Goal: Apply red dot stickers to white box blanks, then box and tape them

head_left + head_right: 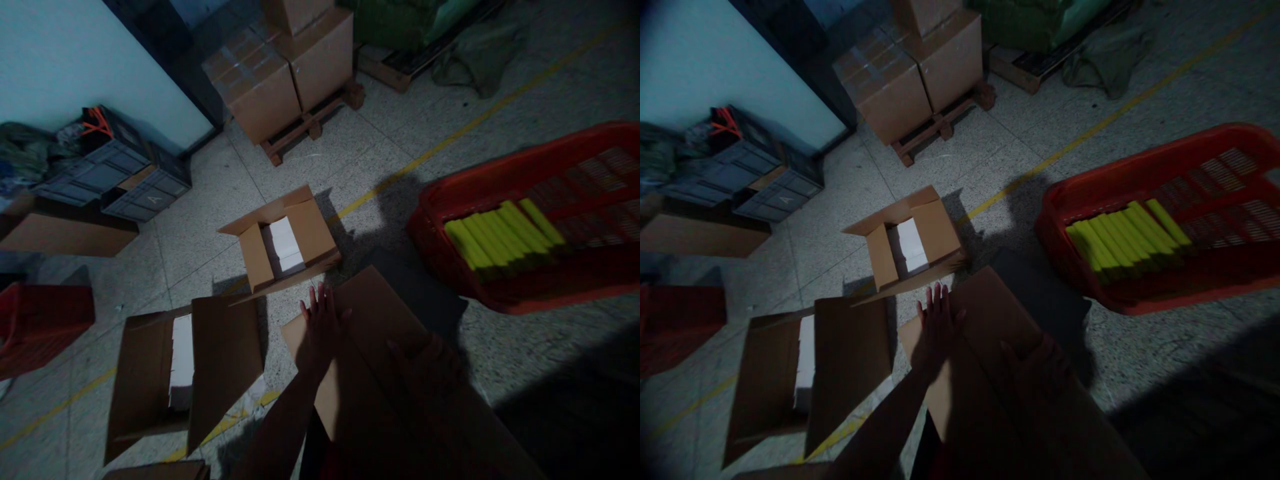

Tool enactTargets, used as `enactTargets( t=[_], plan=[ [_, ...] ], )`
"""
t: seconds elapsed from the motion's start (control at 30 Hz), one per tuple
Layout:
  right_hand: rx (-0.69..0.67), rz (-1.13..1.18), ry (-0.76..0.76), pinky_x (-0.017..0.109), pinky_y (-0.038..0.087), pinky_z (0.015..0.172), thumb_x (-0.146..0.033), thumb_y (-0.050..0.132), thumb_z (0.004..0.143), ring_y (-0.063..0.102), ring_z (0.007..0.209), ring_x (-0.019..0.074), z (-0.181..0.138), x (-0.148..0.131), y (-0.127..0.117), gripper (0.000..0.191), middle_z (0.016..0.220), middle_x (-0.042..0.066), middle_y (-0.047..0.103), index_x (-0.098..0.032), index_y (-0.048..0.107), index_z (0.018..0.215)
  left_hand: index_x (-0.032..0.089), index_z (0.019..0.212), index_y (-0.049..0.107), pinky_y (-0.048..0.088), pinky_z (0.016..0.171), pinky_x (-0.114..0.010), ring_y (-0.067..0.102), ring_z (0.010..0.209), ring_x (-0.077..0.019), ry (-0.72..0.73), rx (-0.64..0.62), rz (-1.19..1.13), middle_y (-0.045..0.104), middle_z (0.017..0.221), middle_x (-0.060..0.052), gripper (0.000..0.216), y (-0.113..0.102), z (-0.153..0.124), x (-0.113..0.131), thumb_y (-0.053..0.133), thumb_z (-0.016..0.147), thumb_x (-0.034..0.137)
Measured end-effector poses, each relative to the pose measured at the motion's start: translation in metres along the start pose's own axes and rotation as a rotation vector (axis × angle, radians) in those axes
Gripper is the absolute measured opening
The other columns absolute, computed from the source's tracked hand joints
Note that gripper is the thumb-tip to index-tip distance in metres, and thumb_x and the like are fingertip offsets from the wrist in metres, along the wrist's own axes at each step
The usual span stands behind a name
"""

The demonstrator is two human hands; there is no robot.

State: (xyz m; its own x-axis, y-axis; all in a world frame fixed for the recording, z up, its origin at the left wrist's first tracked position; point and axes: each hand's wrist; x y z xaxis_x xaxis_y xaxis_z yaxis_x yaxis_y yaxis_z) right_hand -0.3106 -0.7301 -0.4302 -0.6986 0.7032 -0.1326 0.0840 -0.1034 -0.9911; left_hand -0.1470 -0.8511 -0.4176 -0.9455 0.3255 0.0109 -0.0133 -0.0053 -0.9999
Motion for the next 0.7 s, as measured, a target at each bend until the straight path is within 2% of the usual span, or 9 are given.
enactTargets(
  t=[0.1,0.27,0.33,0.47,0.6,0.7],
  plan=[
    [0.006,0.005,0.022,0.049,0.033,0.088,-0.085,0.031,0.073,0.049,0.101,0.0413,0.0,-0.004,-0.004,0.102,0.113,0.027,0.056,-0.001,0.043,0.129,0.011,0.144,0.032,0.023,0.113,-0.055,0.027,0.141,-0.0278,0.133,-0.051,0.011,0.038,0.148,-0.015,0.06,-0.001,0.004,-0.001,0.029,0.096,0.047],
    [-0.017,0.016,0.0,0.048,0.034,0.087,-0.084,0.036,0.073,0.05,0.099,0.0386,0.0,-0.001,-0.002,0.098,0.111,0.026,0.056,-0.001,0.045,0.124,0.006,0.143,0.033,0.022,0.113,-0.058,0.028,0.14,-0.0296,0.12,0.001,0.027,0.038,0.146,-0.02,0.059,-0.001,0.003,0.005,0.031,0.096,0.042],
    [-0.015,0.027,0.0,0.048,0.034,0.087,-0.084,0.035,0.073,0.05,0.099,0.0388,0.0,0.001,0.002,0.098,0.112,0.026,0.056,-0.001,0.045,0.124,0.01,0.146,0.028,0.021,0.113,-0.057,0.023,0.142,-0.0288,0.241,0.007,0.023,0.033,0.15,-0.017,0.06,0.0,0.002,0.007,0.035,0.095,0.042],
    [-0.005,0.053,0.048,0.05,0.032,0.089,-0.082,0.038,0.074,0.048,0.103,0.0387,-0.002,0.001,0.004,0.095,0.115,0.026,0.055,-0.003,0.043,0.126,0.016,0.147,0.025,0.02,0.113,-0.059,0.014,0.144,-0.0298,0.546,-0.063,0.014,0.024,0.155,-0.011,0.066,0.002,-0.001,0.009,0.04,0.091,0.049],
    [-0.046,0.103,0.055,0.05,0.031,0.091,-0.078,0.045,0.075,0.048,0.103,0.0366,-0.004,-0.002,-0.001,0.089,0.115,0.024,0.055,-0.004,0.042,0.126,0.021,0.147,0.026,0.018,0.114,-0.057,0.015,0.145,-0.0262,0.705,-0.107,0.014,0.026,0.155,-0.009,0.061,0.002,-0.003,0.02,0.038,0.093,0.046],
    [-0.067,0.168,0.102,0.051,0.032,0.091,-0.075,0.05,0.075,0.047,0.105,0.0373,-0.004,-0.002,0.0,0.083,0.117,0.023,0.054,-0.007,0.044,0.124,0.022,0.147,0.027,0.02,0.114,-0.056,0.018,0.144,-0.0249,0.743,-0.123,0.014,0.027,0.154,-0.008,0.059,0.005,-0.004,0.027,0.037,0.094,0.045]
  ],
)
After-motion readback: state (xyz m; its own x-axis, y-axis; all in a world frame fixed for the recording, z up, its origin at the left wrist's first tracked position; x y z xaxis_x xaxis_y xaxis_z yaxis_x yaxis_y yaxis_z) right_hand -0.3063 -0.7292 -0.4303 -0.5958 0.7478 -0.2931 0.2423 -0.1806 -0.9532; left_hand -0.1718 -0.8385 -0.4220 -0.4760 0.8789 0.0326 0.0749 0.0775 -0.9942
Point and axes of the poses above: each hand's wrist, its own z-axis towards the middle knuckle, its own y-axis out of the palm, x = y × z
